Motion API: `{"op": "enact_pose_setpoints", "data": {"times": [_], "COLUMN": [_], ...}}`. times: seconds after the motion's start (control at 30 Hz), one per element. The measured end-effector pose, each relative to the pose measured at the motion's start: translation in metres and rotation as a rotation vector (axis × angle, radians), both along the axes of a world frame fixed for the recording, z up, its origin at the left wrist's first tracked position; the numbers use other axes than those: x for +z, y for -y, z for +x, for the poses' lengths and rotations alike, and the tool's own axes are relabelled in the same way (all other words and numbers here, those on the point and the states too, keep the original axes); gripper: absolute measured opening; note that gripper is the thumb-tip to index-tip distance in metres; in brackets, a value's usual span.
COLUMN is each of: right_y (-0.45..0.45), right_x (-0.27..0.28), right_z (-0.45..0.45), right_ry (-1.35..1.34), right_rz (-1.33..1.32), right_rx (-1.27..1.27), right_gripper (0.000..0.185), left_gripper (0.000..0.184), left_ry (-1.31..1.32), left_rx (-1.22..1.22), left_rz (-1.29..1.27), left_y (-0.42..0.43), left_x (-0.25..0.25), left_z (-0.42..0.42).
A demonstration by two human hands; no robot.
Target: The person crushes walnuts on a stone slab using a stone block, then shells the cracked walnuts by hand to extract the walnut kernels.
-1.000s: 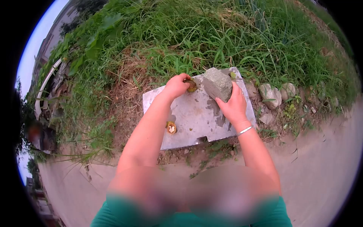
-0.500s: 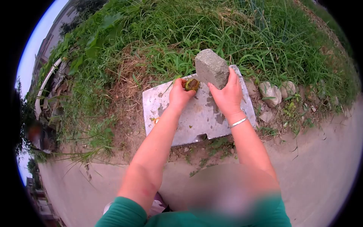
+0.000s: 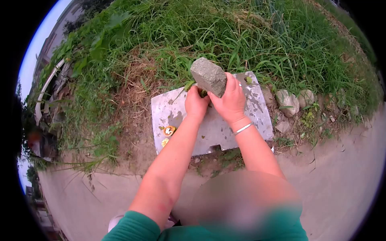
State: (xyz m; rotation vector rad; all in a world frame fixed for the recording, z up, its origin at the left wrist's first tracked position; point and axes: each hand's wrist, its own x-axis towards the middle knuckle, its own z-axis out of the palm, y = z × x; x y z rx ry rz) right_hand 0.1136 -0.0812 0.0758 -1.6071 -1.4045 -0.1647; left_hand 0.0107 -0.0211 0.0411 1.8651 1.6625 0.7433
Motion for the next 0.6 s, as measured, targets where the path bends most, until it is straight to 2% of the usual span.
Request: {"op": "enact_pose_setpoints", "data": {"times": [0.2,0.3,0.37,0.4,0.43,0.5,0.6], "right_y": [-0.021,-0.026,-0.026,-0.022,-0.021,-0.020,-0.014], "right_x": [0.041,0.046,0.030,0.013,0.002,-0.007,-0.004], "right_z": [0.010,0.009,0.006,0.005,0.006,0.009,0.017], "right_ry": [-0.164,-0.262,-0.157,-0.086,-0.084,-0.075,-0.054], "right_rz": [0.216,0.303,0.214,0.038,0.040,-0.145,-0.160], "right_rx": [-0.041,0.009,-0.024,-0.056,-0.055,-0.079,-0.123], "right_gripper": [0.070,0.069,0.068,0.069,0.069,0.071,0.072], "left_gripper": [0.045,0.042,0.042,0.042,0.042,0.041,0.041], "left_ry": [0.010,0.006,0.021,0.037,0.039,0.021,-0.028], "left_rx": [0.011,-0.012,-0.024,-0.037,-0.036,-0.037,-0.036], "left_rz": [0.102,0.060,0.071,0.083,0.085,0.111,0.064], "left_y": [-0.003,-0.005,-0.003,-0.001,0.001,0.003,0.004], "left_x": [-0.002,-0.005,-0.006,-0.006,-0.006,-0.003,0.001], "left_z": [0.002,0.001,0.000,-0.001,-0.001,-0.002,0.000]}}
